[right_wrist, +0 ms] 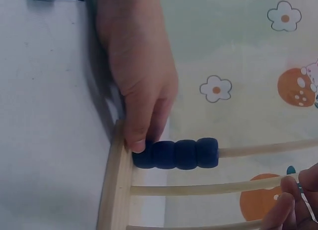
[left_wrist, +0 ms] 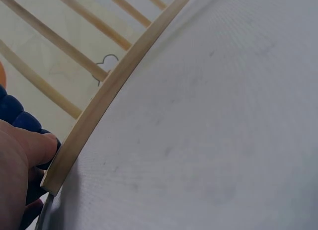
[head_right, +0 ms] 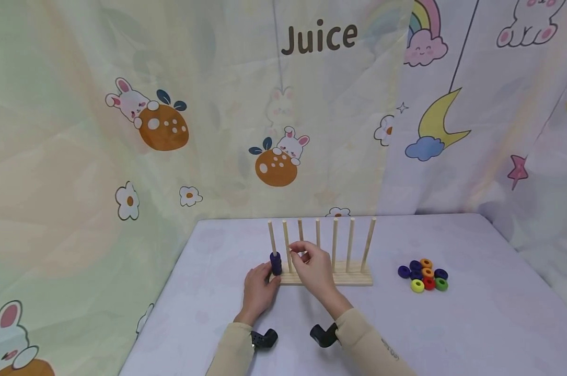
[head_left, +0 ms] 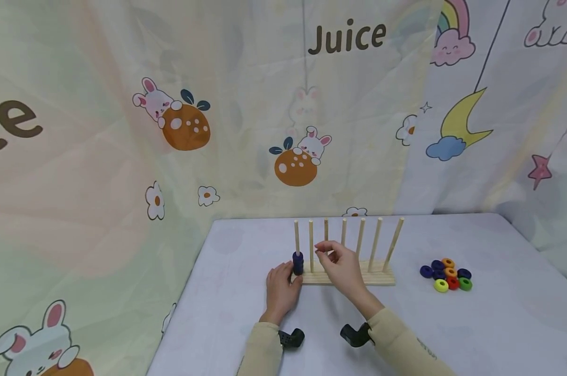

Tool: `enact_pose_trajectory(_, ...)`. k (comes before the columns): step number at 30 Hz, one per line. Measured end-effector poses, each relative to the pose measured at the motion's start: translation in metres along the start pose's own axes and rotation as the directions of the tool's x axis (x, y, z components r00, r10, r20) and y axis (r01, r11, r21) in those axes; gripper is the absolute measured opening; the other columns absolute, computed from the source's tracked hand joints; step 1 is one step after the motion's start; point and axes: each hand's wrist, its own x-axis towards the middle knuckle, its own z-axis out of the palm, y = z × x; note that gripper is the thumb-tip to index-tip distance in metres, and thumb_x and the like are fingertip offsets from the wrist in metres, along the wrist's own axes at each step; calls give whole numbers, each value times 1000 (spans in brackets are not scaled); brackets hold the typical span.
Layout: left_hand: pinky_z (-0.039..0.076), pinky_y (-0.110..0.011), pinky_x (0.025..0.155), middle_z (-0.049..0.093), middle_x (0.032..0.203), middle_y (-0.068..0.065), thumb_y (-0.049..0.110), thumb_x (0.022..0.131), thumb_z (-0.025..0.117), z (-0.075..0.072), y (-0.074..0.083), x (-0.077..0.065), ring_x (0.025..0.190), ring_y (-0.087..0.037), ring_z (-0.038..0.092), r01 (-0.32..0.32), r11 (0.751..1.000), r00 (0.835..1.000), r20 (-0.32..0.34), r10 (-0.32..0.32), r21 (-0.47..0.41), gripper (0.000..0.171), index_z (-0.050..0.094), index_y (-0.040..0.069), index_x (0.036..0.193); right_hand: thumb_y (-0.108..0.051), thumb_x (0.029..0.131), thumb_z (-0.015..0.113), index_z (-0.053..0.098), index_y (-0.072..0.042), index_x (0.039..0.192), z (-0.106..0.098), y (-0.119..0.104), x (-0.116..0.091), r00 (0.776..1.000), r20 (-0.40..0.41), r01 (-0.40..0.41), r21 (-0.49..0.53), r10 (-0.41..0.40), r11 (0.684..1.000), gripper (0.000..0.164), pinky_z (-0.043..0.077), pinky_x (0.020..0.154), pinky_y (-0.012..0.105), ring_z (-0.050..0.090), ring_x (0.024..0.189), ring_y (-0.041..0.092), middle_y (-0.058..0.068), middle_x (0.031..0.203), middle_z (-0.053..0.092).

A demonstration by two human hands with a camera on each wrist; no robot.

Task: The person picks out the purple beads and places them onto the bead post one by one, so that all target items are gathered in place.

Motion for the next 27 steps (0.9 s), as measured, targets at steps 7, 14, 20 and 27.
enact_pose_trajectory(7,25,-54,114,60,135,-9,26,91,66,0,-1,1,130,-30,48,15,1000,1000,19,-15,-8,46,61,2,130,-1,86,70,73,-10,94,2,18,-14,999,8,-49,-18,49,999,13,41,43,20,51,56,9,4,87,69)
enact_pose_trajectory(14,25,-54,113,60,134,-10,24,90,67,1,0,0,129,-31,49,4,1000,1000,6,-4,-15,46,62,1,129,7,83,68,72,-8,89,0,30,-26,997,4,-73,-21,73,997,17,41,44,20,51,54,6,6,85,71)
enact_pose_trajectory(20,26,-54,113,60,134,-11,23,90,68,1,0,0,129,-31,49,-5,1000,1000,-3,5,-21,45,61,0,129,10,80,63,70,-8,80,-2,39,-34,996,-3,-93,-33,92,995,19,42,45,20,51,53,6,6,84,72)
enact_pose_trajectory(27,26,-54,113,61,133,-10,22,90,68,1,0,0,129,-31,49,-4,1000,1000,-12,4,-27,45,62,0,128,12,79,62,67,-4,76,-6,50,-41,994,-31,-104,-78,102,992,18,43,51,18,53,57,6,3,85,72)
